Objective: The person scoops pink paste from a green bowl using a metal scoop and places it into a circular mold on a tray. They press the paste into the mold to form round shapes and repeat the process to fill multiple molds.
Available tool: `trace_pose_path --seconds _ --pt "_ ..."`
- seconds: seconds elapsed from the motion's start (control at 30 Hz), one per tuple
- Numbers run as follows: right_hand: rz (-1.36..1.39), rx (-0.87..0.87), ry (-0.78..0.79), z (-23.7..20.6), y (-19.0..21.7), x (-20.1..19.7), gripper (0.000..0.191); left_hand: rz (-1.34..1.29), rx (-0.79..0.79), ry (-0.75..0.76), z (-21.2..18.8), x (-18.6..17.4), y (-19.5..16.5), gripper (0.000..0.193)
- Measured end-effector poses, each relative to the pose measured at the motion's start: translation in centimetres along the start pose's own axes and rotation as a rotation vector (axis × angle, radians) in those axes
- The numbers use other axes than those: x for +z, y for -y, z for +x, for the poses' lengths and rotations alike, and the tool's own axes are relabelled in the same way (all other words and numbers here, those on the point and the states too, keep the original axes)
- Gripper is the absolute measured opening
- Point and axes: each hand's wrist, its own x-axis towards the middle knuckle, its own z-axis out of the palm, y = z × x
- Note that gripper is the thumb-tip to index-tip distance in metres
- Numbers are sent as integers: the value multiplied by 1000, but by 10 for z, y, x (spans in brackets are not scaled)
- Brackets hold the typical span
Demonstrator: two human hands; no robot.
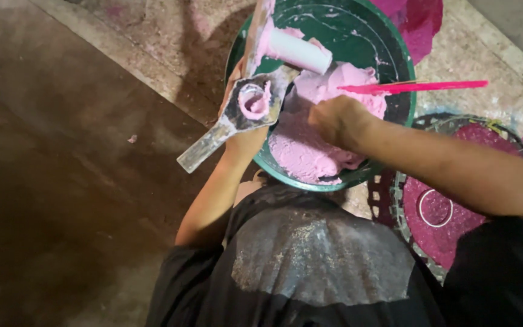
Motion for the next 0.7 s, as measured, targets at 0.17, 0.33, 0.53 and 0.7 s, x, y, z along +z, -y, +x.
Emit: trace_pose_path --seconds 0.17,0.33,0.53,0.7 --pt "270 -27 164 -21 5 -4 28 -41 -40 5 -4 -2 -1 58" --pt "557 6 108 -67 17 -23 36 -75 -38 12 0 -1 2 58" --pt "624 41 89 -88 15 -38 52 -64 -69 49 3 -9 1 59" --pt "382 130 -297 -1 35 0 29 -28 -10 26 5 -7 -2 50"
